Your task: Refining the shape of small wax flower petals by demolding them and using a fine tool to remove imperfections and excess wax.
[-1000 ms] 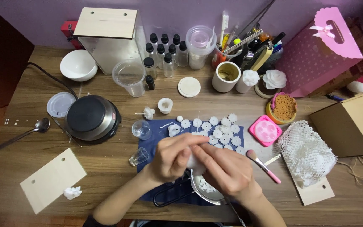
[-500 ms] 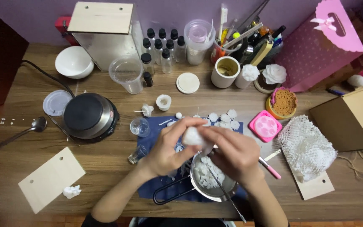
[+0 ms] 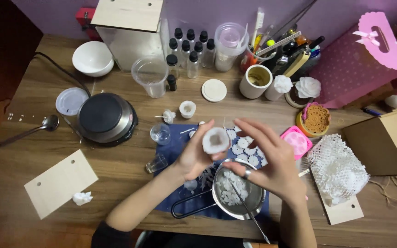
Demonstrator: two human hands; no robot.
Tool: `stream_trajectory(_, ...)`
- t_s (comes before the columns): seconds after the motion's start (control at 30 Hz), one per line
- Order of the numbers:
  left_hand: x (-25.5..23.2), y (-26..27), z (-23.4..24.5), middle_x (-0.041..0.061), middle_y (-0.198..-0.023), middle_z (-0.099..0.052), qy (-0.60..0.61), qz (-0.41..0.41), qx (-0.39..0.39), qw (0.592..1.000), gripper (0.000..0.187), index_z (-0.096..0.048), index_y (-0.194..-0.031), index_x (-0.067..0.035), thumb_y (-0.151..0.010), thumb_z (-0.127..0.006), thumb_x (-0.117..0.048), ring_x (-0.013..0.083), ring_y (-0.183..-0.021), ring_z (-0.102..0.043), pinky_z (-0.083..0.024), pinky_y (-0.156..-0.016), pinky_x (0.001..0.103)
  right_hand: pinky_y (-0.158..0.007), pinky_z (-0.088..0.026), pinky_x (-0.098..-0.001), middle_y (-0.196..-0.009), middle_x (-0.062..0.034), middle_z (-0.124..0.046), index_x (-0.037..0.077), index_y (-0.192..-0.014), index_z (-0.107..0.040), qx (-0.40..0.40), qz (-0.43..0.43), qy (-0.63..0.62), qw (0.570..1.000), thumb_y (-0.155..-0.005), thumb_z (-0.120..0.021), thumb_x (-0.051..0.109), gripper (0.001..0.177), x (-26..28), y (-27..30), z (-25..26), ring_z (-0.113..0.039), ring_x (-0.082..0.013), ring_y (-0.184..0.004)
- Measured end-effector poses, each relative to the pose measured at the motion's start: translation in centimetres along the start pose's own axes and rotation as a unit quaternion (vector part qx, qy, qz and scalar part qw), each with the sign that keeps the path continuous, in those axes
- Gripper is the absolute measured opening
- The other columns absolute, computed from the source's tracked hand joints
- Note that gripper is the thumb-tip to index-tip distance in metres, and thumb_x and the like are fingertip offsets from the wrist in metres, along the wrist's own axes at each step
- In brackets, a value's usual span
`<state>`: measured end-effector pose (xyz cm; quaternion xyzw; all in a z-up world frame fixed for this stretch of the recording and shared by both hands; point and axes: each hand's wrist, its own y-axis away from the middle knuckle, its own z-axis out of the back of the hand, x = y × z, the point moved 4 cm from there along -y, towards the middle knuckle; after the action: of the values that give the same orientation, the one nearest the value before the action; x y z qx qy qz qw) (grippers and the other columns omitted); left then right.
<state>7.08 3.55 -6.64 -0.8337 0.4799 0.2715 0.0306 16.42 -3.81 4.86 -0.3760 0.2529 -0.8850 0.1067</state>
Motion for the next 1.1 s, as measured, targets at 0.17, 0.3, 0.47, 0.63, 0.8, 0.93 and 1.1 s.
stream_trajectory(0.17,2.3,-2.4,5.1,0.013,-0.088,-0.051,-0.106,-0.018,-0.118,0.987,0.036,-0.051,-0.105,-0.01,-0.093,-0.05,-0.043,0.0212,-0.065,-0.053,-0.043,-0.043,0.031,-0.066,-0.052,-0.0381,-0.107,-0.0148,-0.062,0.006,-0.12,-0.06,0.029,0.053,0.096,0.994,-0.068,-0.08,0.026,0.06,0.7,-0.1,-2.2,-0.062,-0.03,-0.082)
stream_trajectory(0.3,-2.2,0.7,-0.6,0.003,-0.101,-0.062,-0.367,-0.184,0.039,0.911,0.033,-0.06,-0.107,-0.008,-0.102,-0.035,-0.029,0.0054,-0.095,-0.049,-0.05,-0.087,0.03,-0.056,-0.051,-0.0372,-0.104,-0.0115,-0.063,0.01,-0.117,-0.063,0.054,0.064,0.132,0.988,-0.072,-0.074,0.024,0.049,-1.1,0.8,-3.2,-0.061,-0.0278,-0.068)
stream_trajectory(0.47,-8.0,1.6,-0.8,0.011,-0.1,-0.065,-0.57,-0.311,0.045,0.759,0.024,-0.049,-0.118,-0.005,-0.096,-0.043,-0.012,0.0211,-0.089,-0.062,-0.052,-0.075,0.035,-0.055,-0.05,-0.038,-0.09,-0.0104,-0.065,0.008,-0.108,-0.065,0.063,0.001,0.039,0.997,-0.075,-0.072,0.039,0.046,-3.5,-0.7,-2.1,-0.058,-0.0283,-0.058)
stream_trajectory(0.63,-12.6,4.9,-1.3,0.004,-0.086,-0.07,-0.627,-0.367,-0.027,0.687,0.022,-0.059,-0.111,-0.012,-0.096,-0.05,-0.024,0.0161,-0.074,-0.065,-0.049,-0.064,0.027,-0.059,-0.046,-0.0427,-0.078,-0.0113,-0.055,0.008,-0.103,-0.061,0.108,0.014,0.132,0.985,-0.083,-0.069,0.038,0.038,-6.8,-4.5,-3.9,-0.055,-0.0335,-0.061)
stream_trajectory(0.8,-13.8,7.7,-3.3,0.001,-0.082,-0.069,-0.626,-0.391,-0.035,0.673,0.02,-0.062,-0.105,-0.011,-0.095,-0.053,-0.026,0.0105,-0.069,-0.062,-0.044,-0.064,0.021,-0.062,-0.051,-0.0457,-0.084,-0.0102,-0.064,0.012,-0.096,-0.064,0.199,0.004,0.32,0.926,-0.069,-0.077,0.028,0.034,-13.0,-6.4,-9.5,-0.066,-0.0356,-0.068)
stream_trajectory(0.93,-13.9,8.1,-3.6,0.004,-0.08,-0.069,-0.636,-0.406,-0.032,0.655,0.016,-0.063,-0.102,-0.011,-0.094,-0.055,-0.022,0.0151,-0.07,-0.064,-0.046,-0.065,0.025,-0.056,-0.052,-0.0431,-0.073,-0.0084,-0.066,0.014,-0.093,-0.068,0.247,-0.021,0.426,0.87,-0.062,-0.078,0.034,0.038,-17.9,-6.2,-13.3,-0.067,-0.0321,-0.064)
stream_trajectory(1.1,-13.7,8.2,-4.0,0.006,-0.082,-0.068,-0.646,-0.408,-0.022,0.645,0.015,-0.063,-0.102,-0.013,-0.094,-0.058,-0.024,0.0188,-0.069,-0.065,-0.049,-0.065,0.03,-0.049,-0.051,-0.04,-0.064,-0.0085,-0.064,0.012,-0.09,-0.068,0.261,0.003,0.479,0.838,-0.058,-0.078,0.042,0.045,-21.0,-5.3,-16.3,-0.066,-0.0304,-0.059)
